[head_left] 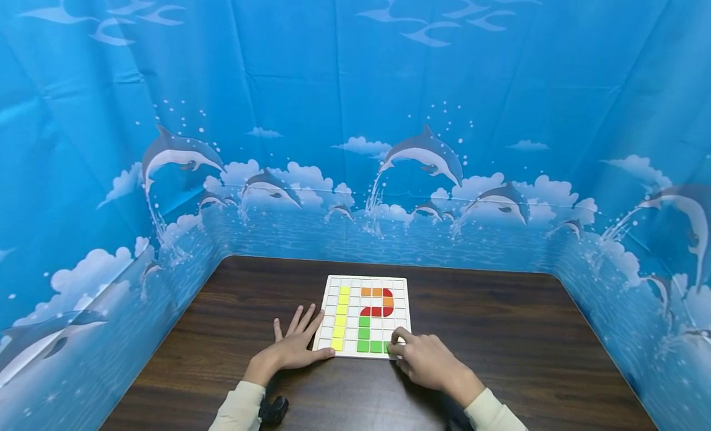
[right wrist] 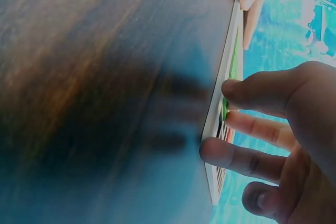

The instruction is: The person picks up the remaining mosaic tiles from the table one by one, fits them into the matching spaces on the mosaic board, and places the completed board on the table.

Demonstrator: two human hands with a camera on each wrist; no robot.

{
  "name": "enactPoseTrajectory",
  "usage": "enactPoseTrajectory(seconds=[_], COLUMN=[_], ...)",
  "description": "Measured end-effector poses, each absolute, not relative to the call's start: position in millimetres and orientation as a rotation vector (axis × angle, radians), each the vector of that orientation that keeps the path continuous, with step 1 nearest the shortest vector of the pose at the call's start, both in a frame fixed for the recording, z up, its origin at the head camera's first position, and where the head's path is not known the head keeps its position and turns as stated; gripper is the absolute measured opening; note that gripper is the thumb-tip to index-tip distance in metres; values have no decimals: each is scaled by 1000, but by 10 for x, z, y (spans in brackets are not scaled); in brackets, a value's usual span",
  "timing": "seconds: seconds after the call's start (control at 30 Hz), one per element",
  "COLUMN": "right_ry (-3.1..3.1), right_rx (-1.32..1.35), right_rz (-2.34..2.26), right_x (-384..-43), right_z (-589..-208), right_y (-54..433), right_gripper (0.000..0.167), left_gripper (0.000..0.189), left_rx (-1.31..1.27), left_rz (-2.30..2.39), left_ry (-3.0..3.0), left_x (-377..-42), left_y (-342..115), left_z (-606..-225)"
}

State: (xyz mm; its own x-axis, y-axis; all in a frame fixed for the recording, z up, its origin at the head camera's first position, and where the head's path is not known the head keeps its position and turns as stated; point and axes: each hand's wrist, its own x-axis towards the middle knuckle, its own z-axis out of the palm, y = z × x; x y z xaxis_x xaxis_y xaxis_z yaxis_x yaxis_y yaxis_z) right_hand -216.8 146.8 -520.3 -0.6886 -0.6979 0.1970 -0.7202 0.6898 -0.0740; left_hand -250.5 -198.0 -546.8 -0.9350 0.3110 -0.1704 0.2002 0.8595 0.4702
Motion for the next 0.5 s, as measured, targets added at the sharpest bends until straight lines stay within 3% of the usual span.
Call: enactPoseTrajectory(seconds=[0.5], right_ry=[-2861], right_rx=[1141], right_rz=[323], right_x=[-2171], right_z=[-5218], right_y=[1472], right_gripper=[37], left_gripper=[107], left_rx=[350], left_rz=[613], left_ry=[2796], left_x=[-2535], left_y=[-1976], left_z=[-5483])
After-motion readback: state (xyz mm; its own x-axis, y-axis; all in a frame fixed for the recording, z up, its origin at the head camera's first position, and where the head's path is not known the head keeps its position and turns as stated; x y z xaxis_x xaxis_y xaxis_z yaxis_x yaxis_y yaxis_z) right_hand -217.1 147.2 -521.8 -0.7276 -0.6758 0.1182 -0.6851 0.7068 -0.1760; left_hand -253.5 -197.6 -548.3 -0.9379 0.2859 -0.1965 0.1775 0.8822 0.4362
